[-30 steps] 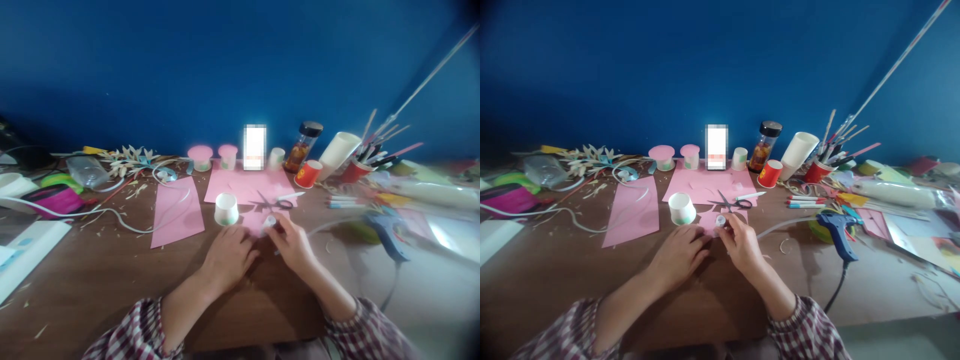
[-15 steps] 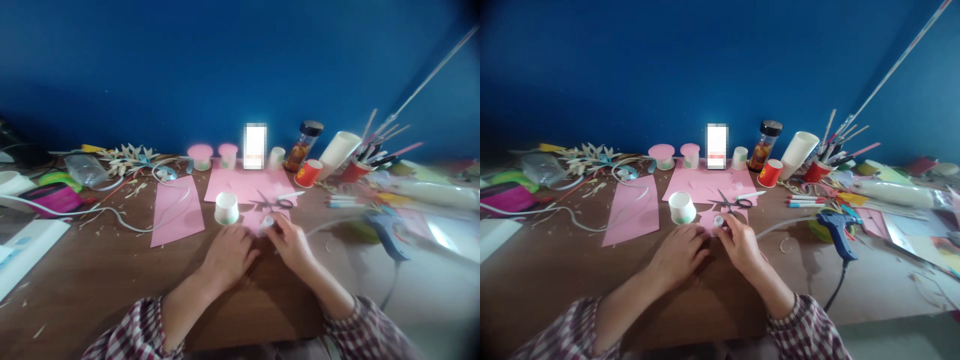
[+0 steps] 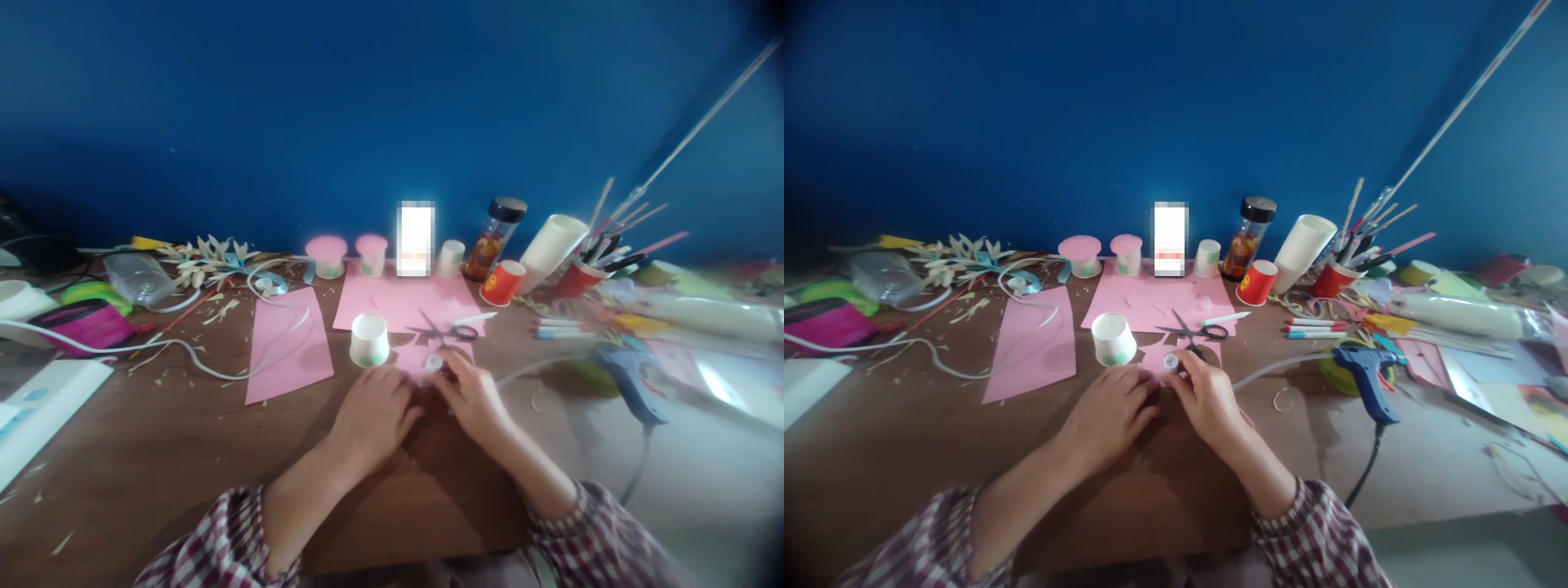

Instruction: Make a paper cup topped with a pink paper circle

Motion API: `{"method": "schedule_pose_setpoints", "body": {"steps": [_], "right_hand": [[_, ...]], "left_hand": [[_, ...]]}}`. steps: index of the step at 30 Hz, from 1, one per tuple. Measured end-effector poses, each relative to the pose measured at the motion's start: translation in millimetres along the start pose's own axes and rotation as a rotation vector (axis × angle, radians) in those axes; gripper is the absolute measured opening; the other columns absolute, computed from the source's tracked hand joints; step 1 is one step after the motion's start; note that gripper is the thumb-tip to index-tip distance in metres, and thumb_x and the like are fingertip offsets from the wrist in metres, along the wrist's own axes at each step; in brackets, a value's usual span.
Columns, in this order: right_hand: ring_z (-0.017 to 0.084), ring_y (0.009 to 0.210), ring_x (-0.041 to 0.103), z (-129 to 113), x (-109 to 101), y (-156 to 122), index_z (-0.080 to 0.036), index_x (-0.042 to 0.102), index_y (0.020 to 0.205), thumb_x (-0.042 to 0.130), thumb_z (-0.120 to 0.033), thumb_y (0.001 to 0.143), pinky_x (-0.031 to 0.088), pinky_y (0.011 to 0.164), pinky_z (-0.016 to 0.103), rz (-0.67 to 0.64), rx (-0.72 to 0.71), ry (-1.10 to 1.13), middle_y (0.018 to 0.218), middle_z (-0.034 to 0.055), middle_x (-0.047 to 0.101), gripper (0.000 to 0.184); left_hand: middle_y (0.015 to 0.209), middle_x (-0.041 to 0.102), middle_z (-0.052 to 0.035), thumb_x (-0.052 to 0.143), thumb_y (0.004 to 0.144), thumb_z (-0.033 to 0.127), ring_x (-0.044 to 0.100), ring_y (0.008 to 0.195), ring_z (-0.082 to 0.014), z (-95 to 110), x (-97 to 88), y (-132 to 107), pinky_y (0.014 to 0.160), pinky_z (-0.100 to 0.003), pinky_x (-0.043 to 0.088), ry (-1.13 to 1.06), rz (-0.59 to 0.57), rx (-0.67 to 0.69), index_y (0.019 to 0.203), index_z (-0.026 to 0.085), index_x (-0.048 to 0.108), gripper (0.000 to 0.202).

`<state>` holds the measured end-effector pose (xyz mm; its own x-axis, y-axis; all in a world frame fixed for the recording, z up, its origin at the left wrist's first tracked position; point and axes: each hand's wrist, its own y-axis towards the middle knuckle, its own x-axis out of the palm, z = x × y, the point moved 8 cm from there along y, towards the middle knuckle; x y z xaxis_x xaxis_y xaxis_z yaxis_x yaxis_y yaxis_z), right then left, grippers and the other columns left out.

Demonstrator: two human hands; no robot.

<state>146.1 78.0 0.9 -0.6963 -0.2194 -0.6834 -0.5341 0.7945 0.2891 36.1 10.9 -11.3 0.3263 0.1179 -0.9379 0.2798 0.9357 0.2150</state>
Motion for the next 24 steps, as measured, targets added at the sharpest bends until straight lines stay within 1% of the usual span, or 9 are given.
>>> {"method": "schedule_pose_setpoints", "body": {"steps": [7,12,14,19,20,24], "right_hand": [[0.017,0.067,0.062,-1.5,-7.9,0.8,-0.019,0.062,0.109,0.058,-0.029,0.091,0.048,0.066,0.024,0.08,0.018,0.035,0.082,0.0021,0.069,0.021],[0.018,0.07,0.063,-5.9,1.0,0.9,-0.018,0.062,0.107,0.054,-0.026,0.092,0.046,0.066,0.024,-0.018,-0.027,-0.034,0.086,0.0034,0.068,0.018],[0.018,0.069,0.063,-6.0,1.1,1.0,-0.018,0.063,0.106,0.054,-0.026,0.092,0.046,0.064,0.025,-0.024,-0.037,-0.062,0.084,0.0037,0.068,0.018],[0.017,0.067,0.062,0.7,-8.7,1.5,-0.018,0.061,0.109,0.055,-0.027,0.091,0.046,0.064,0.023,0.086,0.021,-0.015,0.082,0.0022,0.068,0.021],[0.017,0.067,0.062,1.1,-7.9,1.8,-0.019,0.061,0.109,0.055,-0.027,0.091,0.046,0.064,0.023,0.08,0.026,-0.01,0.082,0.002,0.068,0.02],[0.017,0.067,0.062,-2.8,1.8,3.3,-0.019,0.063,0.103,0.055,-0.024,0.091,0.045,0.063,0.023,-0.02,-0.007,-0.065,0.081,0.0022,0.068,0.015]], "left_hand": [[0.113,0.064,-0.0116,0.053,0.092,0.033,0.055,0.11,-0.0287,-1.4,2.0,1.6,0.098,-0.045,0.042,0.013,-0.009,-0.018,0.11,0.013,0.063,0.029],[0.115,0.064,-0.0092,0.055,0.091,0.032,0.054,0.112,-0.0269,-0.1,0.3,1.5,0.101,-0.043,0.04,0.026,-0.005,-0.014,0.111,0.015,0.062,0.027],[0.115,0.064,-0.009,0.055,0.091,0.032,0.054,0.112,-0.0266,-0.1,0.1,1.0,0.101,-0.043,0.039,0.041,-0.004,-0.014,0.11,0.016,0.063,0.026],[0.113,0.064,-0.0087,0.055,0.091,0.033,0.054,0.112,-0.0262,0.0,0.0,0.1,0.103,-0.043,0.037,0.057,0.002,-0.017,0.11,0.015,0.063,0.027],[0.113,0.064,-0.0085,0.055,0.091,0.033,0.054,0.113,-0.0261,0.1,-0.3,0.2,0.103,-0.043,0.037,0.053,0.003,-0.017,0.11,0.015,0.063,0.027],[0.116,0.064,-0.0081,0.055,0.091,0.031,0.054,0.114,-0.026,0.6,-1.8,0.5,0.102,-0.042,0.038,0.038,0.009,-0.016,0.11,0.017,0.063,0.026]]}}
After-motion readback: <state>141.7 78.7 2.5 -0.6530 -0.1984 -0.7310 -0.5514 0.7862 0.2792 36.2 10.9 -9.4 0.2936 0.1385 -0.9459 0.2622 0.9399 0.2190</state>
